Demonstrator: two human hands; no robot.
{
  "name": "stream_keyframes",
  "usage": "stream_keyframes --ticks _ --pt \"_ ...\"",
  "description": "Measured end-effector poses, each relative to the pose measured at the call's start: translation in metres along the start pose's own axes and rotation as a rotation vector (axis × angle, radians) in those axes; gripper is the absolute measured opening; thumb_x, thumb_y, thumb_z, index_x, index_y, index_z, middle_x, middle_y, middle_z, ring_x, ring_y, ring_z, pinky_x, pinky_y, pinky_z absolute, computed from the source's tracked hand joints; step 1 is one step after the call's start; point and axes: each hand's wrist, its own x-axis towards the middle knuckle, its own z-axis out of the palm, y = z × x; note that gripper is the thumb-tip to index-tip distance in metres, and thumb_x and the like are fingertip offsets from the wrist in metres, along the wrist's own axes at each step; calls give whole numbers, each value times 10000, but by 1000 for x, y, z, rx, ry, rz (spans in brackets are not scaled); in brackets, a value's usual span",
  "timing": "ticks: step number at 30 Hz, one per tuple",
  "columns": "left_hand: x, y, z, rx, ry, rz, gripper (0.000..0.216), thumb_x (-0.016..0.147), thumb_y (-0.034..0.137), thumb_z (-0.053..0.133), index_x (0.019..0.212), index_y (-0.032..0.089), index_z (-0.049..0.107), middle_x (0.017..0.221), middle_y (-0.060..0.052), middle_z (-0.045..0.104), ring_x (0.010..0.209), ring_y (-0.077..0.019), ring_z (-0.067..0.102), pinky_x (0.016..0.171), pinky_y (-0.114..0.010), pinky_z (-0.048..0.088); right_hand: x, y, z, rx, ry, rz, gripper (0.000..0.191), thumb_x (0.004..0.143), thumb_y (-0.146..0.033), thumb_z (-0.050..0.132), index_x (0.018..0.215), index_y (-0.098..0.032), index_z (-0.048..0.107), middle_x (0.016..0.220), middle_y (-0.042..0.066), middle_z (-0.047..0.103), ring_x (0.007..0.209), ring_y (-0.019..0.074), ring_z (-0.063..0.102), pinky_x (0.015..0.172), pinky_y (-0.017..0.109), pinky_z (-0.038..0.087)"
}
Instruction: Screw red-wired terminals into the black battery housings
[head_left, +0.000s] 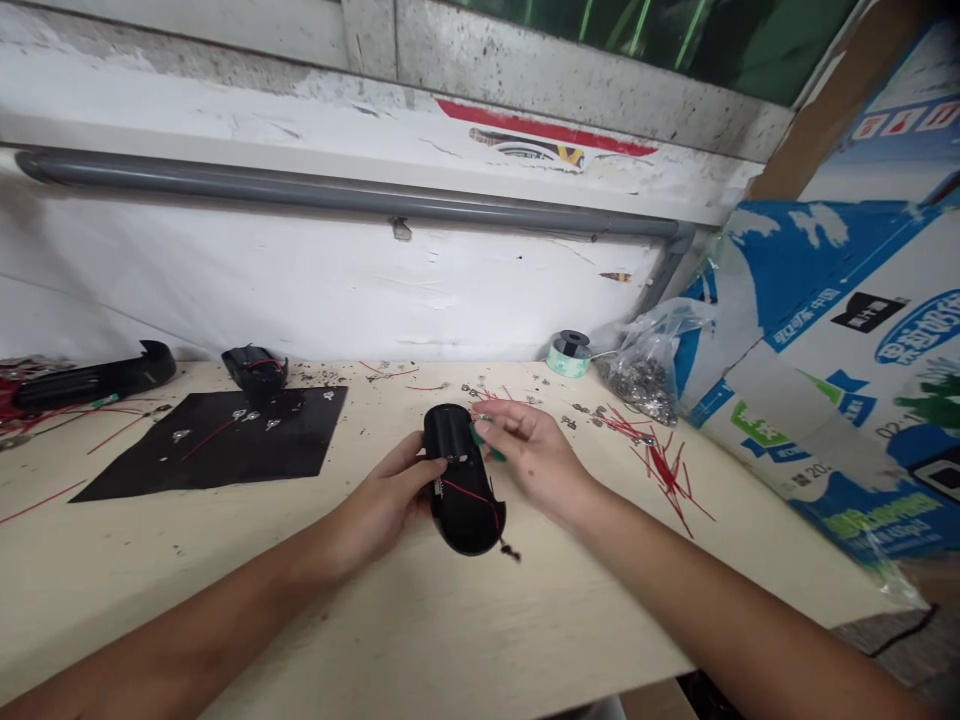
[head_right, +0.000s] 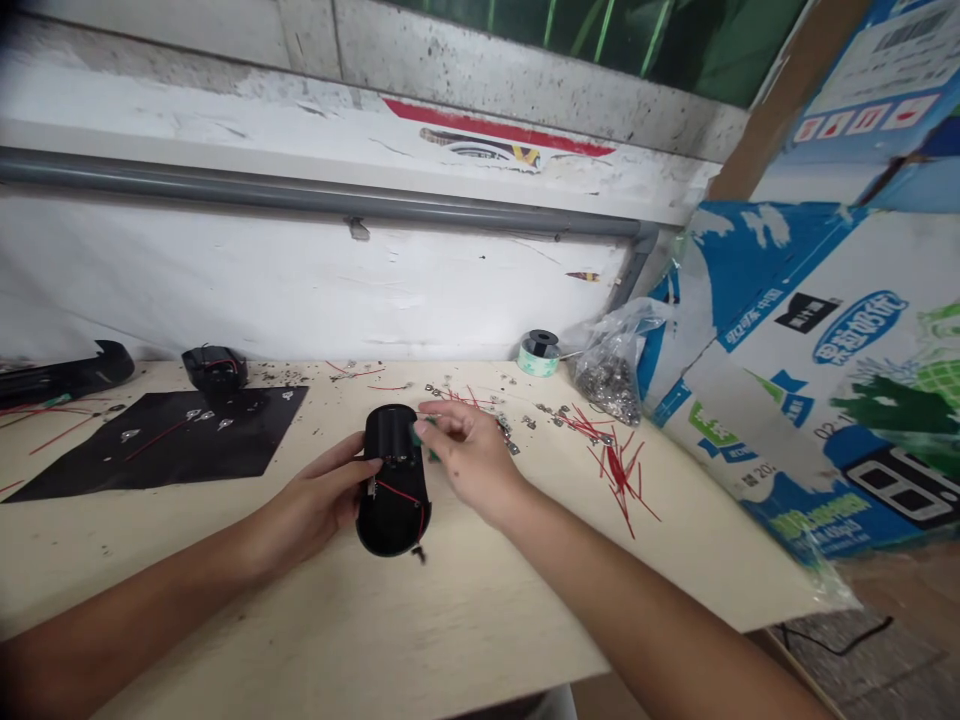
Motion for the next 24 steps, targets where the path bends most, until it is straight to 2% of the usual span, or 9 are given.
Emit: stream_keyframes --ticks 2,4,7,10,12,15,20,24 --pt "-1 2 1 -38 10 -19 439 884 307 608 1298 191 521 1096 -99 672 956 -220 612 779 -326 479 3 3 -3 55 53 -8 272 772 -394 714 907 -181 612 730 -17 564 614 122 540 589 280 457" --pt "-1 3 2 -65 -6 -21 430 903 325 591 1305 190 519 1101 -105 669 948 -213 609 760 -311 469 4 5 -3 97 59 40 274 760 -393 706 865 -197 546 744 -23 556 577 125 540 519 269 443" --pt "-2 4 2 -95 -33 -21 417 921 346 582 1311 211 520 1150 -103 660 975 -207 616 748 -284 458 0 5 1 114 -2 152 281 752 -355 696 885 -224 485 689 -57 514 465 97 454 416 223 343" --pt "-2 6 2 -143 -38 -15 421 921 308 587 1324 218 506 1190 -106 649 999 -213 620 782 -299 467 -5 1 5 74 -102 273 238 823 -401 646 920 -235 506 629 -72 444 428 81 369 390 195 244" --pt "-1 6 1 -174 -57 -14 422 914 266 591 1323 201 506 1193 -117 648 998 -226 626 828 -339 476 -7 0 5 -9 -189 234 234 857 -433 628 893 -217 545 652 -53 452 477 91 406 414 201 272" --pt "1 6 -5 -193 -118 -39 418 895 222 616 1301 180 525 1157 -134 663 979 -245 642 871 -403 483 -7 2 4 -121 -256 75 243 875 -418 632 819 -190 570 710 -22 494 585 112 468 492 219 346" --pt "4 7 -12 -218 -154 -75 370 856 171 673 1213 181 577 1140 -123 673 1012 -237 646 910 -409 494 -7 2 4 -172 -216 25 243 886 -401 622 791 -191 547 692 -24 499 627 133 486 544 240 373" --pt "3 7 -12 -188 -176 -55 429 851 170 687 1252 229 547 1216 -108 644 1068 -247 633 939 -434 493 -8 0 7 -148 -210 21 241 875 -384 631 769 -195 527 667 -30 486 619 135 483 542 242 373"
